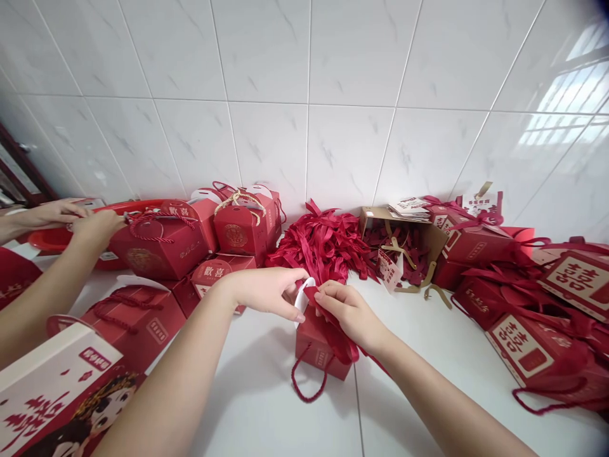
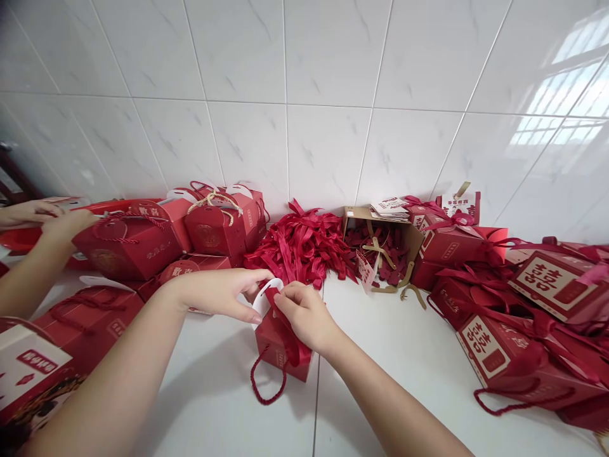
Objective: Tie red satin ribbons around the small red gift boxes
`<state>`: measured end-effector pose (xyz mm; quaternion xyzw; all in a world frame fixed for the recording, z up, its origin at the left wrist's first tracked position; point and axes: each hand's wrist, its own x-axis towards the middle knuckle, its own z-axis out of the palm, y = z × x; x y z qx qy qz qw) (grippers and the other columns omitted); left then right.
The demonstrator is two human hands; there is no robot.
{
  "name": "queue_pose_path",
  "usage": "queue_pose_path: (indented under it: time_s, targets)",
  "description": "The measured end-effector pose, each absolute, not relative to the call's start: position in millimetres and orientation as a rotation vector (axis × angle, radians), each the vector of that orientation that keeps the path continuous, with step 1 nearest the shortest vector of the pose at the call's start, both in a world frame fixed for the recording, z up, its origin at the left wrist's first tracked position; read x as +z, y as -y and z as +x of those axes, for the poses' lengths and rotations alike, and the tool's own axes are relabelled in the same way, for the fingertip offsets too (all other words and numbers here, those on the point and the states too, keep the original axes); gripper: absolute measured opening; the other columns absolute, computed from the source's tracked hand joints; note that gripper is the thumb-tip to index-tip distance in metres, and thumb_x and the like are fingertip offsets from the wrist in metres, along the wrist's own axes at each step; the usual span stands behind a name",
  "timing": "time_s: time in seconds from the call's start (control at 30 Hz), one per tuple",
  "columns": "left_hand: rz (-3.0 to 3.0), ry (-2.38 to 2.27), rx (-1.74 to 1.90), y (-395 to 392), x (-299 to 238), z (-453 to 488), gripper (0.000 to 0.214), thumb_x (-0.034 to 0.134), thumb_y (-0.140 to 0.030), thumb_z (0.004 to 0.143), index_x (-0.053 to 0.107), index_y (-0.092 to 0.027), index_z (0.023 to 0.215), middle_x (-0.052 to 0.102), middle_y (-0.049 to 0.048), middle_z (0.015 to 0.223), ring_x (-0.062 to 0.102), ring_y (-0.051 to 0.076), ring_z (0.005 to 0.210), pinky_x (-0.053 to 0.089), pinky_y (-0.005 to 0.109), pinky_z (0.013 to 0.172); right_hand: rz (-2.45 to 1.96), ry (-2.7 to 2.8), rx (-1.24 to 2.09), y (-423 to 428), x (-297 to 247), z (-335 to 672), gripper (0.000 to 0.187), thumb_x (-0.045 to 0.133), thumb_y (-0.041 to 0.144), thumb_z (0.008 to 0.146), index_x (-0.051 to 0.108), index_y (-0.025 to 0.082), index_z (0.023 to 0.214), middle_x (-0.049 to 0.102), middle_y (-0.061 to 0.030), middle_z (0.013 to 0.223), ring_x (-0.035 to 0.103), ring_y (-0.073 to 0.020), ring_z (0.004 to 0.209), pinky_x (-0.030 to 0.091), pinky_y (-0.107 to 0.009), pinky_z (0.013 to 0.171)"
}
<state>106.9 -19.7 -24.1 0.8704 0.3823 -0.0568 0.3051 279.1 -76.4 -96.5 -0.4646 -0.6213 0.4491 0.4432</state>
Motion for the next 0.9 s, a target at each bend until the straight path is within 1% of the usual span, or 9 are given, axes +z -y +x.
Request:
queue_pose_path:
  time_s: [0.13,0.2,0.27,0.33,0.5,0.6,0.67,0.8,0.9]
  targets:
    - [2.248,-1.006,-0.186,20.8,-21.8,104.5,0.041,0.064,-0.043,0.070,0.047,-0.022,0.101,0.062,-0.0029,0.078,0.054,0.014,0.066,0.037,0.022,0.057,-1.168,1.565,1.140,75.4,-96.8,277.1,0.027,0.049,0.035,0.081,0.051,0.017,0.061,0.049,-0.0002,0.065,0.044,-0.0118,0.060,0.035,-0.025,0.057]
    - [2.190,-0.987,-0.173,20.6,-20.8,103.1,0.039,0.056,-0.046,0.076,0.048,-0.022,0.105,0.064,-0.0001,0.086,0.057,0.016,0.075,0.040,0.024,0.063,-1.170,1.564,1.167,74.3,-97.0,276.5,0.028,0.049,0.035,0.081,0.051,0.016,0.061,0.049,0.0006,0.062,0.042,-0.0109,0.057,0.034,-0.025,0.055]
    - [2.169,-0.961,-0.103,20.1,-20.9,103.4,0.029,0.045,-0.045,0.083,0.052,-0.021,0.099,0.064,0.0018,0.090,0.058,0.017,0.084,0.041,0.025,0.070,-1.172,1.562,1.189,73.2,-97.5,275.9,0.028,0.048,0.035,0.082,0.051,0.016,0.062,0.048,0.0012,0.060,0.041,-0.0102,0.055,0.033,-0.025,0.054]
    - [2.202,-0.938,-0.015,19.7,-22.0,105.9,0.024,0.040,-0.041,0.086,0.053,-0.020,0.087,0.063,0.0018,0.087,0.057,0.017,0.083,0.041,0.026,0.071,-1.167,1.571,1.178,72.3,-98.6,275.0,0.029,0.048,0.035,0.082,0.053,0.015,0.062,0.050,0.0006,0.061,0.043,-0.0105,0.056,0.035,-0.025,0.056]
    - [2.277,-1.043,-0.004,16.1,-26.3,108.0,0.014,0.042,-0.030,0.078,0.048,-0.020,0.070,0.064,0.0003,0.075,0.054,0.015,0.065,0.037,0.026,0.057,-1.193,1.554,0.960,71.1,-95.4,277.5,0.026,0.052,0.037,0.082,0.062,0.015,0.072,0.059,-0.0052,0.084,0.055,-0.0156,0.076,0.042,-0.028,0.070]
    - [2.292,-1.491,-0.115,7.7,-29.2,96.6,0.014,0.047,-0.029,0.071,0.051,-0.020,0.062,0.067,0.0040,0.073,0.057,0.018,0.061,0.038,0.029,0.056,-1.191,1.519,0.798,74.7,-80.4,289.9,0.026,0.052,0.038,0.083,0.065,0.016,0.088,0.060,-0.0076,0.100,0.056,-0.0181,0.088,0.043,-0.030,0.077]
    - [2.287,-1.819,-0.129,1.2,-30.6,86.9,0.013,0.051,-0.029,0.067,0.051,-0.019,0.058,0.066,0.0085,0.071,0.060,0.024,0.066,0.039,0.033,0.060,-1.204,1.504,0.700,80.6,-67.2,303.4,0.026,0.050,0.038,0.085,0.064,0.018,0.094,0.060,-0.0072,0.103,0.056,-0.0178,0.089,0.043,-0.030,0.077]
    - [2.357,-1.966,0.019,-2.9,-28.3,79.1,0.017,0.053,-0.037,0.069,0.053,-0.020,0.067,0.067,0.0105,0.080,0.061,0.030,0.083,0.040,0.039,0.075,-1.387,1.582,0.591,97.1,-54.3,334.6,0.026,0.053,0.044,0.083,0.062,0.020,0.091,0.064,-0.0046,0.089,0.056,-0.0172,0.077,0.043,-0.029,0.066]
    - [2.324,-1.592,0.145,3.2,-25.6,88.6,0.029,0.051,-0.049,0.073,0.054,-0.021,0.082,0.066,0.0062,0.089,0.060,0.023,0.083,0.043,0.033,0.074,-1.584,1.732,0.636,105.1,-64.8,353.2,0.034,0.057,0.053,0.079,0.063,0.019,0.076,0.064,-0.0057,0.079,0.056,-0.0183,0.069,0.040,-0.029,0.058]
